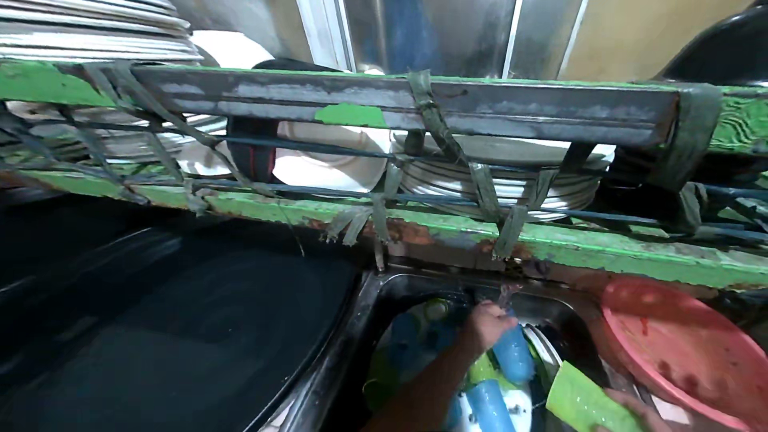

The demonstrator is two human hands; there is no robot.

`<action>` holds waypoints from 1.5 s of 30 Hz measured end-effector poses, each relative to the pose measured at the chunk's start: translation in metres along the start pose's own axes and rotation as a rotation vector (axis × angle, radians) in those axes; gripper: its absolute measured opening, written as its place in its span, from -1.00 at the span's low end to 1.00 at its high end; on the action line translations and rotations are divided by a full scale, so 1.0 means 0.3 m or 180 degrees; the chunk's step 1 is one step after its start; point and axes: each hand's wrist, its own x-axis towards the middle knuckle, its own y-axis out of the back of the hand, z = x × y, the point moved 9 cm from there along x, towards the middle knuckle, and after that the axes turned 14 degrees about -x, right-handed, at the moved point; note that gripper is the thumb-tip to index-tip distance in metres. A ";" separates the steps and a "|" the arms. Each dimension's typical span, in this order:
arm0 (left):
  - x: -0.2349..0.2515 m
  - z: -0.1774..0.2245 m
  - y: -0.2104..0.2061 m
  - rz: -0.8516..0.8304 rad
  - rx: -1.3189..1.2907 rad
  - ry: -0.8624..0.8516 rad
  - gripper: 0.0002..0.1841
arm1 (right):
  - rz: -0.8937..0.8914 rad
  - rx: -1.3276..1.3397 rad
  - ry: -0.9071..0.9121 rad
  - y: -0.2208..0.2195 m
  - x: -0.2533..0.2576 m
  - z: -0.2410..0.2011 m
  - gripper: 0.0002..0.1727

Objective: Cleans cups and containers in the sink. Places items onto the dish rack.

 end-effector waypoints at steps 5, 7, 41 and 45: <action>-0.177 0.203 0.002 0.0885 0.1707 -0.2653 -0.72 | 0.0197 0.0132 0.0077 0.067 -0.017 -0.019 -0.34; -0.132 0.119 -0.006 0.0855 0.1872 -0.2645 -0.72 | 0.0264 -0.0007 0.0276 0.063 -0.024 -0.022 -0.41; -0.440 0.043 -0.150 0.0447 -0.3936 0.0272 -0.53 | 0.0852 0.0446 0.1224 0.165 -0.123 -0.433 0.26; -0.501 0.169 -0.261 -0.0064 -0.3991 0.0116 -0.55 | 0.0720 0.1175 0.0662 0.100 -0.120 -0.322 0.32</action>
